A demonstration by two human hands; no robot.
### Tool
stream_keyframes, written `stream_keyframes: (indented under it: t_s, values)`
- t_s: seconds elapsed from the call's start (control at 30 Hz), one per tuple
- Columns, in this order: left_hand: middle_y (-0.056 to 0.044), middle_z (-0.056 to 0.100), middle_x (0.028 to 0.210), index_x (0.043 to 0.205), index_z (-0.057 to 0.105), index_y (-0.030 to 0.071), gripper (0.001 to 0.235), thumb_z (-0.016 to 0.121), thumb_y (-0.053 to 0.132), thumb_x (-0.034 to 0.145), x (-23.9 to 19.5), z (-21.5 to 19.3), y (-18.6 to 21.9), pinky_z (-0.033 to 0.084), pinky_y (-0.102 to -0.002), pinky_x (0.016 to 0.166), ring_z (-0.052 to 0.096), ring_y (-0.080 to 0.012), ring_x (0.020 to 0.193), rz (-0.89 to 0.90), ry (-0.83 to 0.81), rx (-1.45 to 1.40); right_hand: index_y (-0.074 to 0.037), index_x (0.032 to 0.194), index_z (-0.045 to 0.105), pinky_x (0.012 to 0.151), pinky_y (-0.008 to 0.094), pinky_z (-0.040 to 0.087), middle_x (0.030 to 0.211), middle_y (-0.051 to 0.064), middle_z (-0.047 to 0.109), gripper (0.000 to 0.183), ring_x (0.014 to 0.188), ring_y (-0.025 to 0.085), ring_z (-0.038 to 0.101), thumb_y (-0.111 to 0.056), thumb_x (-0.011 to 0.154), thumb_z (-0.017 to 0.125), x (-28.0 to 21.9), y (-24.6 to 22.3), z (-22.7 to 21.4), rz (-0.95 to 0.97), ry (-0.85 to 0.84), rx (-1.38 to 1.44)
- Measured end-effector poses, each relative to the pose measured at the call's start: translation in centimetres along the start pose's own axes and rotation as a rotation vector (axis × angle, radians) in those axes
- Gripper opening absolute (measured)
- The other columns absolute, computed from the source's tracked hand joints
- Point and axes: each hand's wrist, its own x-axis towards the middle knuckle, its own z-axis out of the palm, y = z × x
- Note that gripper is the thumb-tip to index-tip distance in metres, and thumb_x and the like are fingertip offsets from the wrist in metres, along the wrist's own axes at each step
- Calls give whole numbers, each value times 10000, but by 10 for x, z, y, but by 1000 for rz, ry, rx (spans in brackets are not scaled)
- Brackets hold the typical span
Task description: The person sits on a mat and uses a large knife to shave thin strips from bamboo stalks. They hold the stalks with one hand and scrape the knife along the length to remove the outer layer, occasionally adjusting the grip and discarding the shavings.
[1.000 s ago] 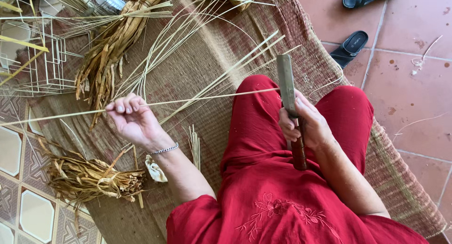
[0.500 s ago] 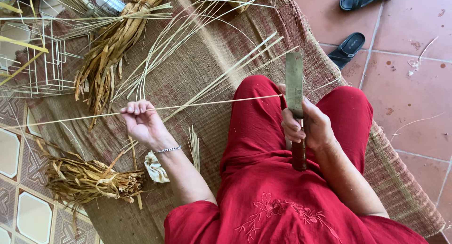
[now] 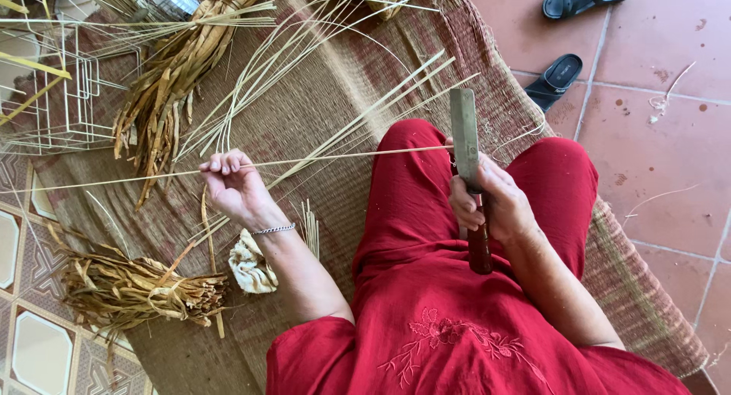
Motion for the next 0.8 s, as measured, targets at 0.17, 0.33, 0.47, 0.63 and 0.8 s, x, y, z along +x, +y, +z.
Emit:
stream_keyframes:
  t_s: [0.17, 0.33, 0.47, 0.63, 0.8]
  values:
    - [-142, 665, 858, 902, 674, 1, 173, 589, 114, 1002, -27, 8, -24, 509, -250, 644, 598, -169, 712, 43, 202, 795, -58, 1626, 316, 437, 266, 356, 687, 51, 454, 655, 475, 115, 397, -392, 1089, 485, -5, -9, 0, -33, -60, 67]
    - [-100, 734, 840, 922, 715, 119, 126, 642, 189, 997, -76, 12, -51, 463, -234, 529, 592, -131, 612, -28, -45, 2167, -35, 1606, 353, 413, 264, 354, 650, 52, 453, 639, 444, 108, 390, -376, 1081, 483, -6, -16, 2, -10, 17, -58]
    - [-110, 690, 1125, 1111, 697, 67, 168, 720, 165, 976, -128, 38, -116, 561, -382, 958, 684, -288, 1067, 674, -1112, 2022, -52, 1597, 363, 420, 254, 357, 654, 53, 459, 600, 456, 104, 387, -361, 1092, 463, -5, -13, 9, 10, 8, -72]
    - [-75, 677, 1146, 1281, 601, 57, 286, 708, 142, 1030, -166, 64, -178, 574, -343, 959, 690, -218, 1054, 152, -1309, 1672, -56, 1585, 366, 417, 264, 368, 641, 67, 471, 590, 455, 126, 399, -368, 1092, 451, -5, -16, 22, -3, -25, -88]
    - [-17, 665, 1007, 1159, 683, 85, 143, 710, 166, 1044, -161, 55, -195, 569, -239, 785, 641, -95, 867, -107, -1141, 1585, -114, 1577, 274, 385, 265, 366, 621, 64, 459, 575, 418, 113, 383, -391, 1095, 422, -13, -32, 26, -131, 95, -156]
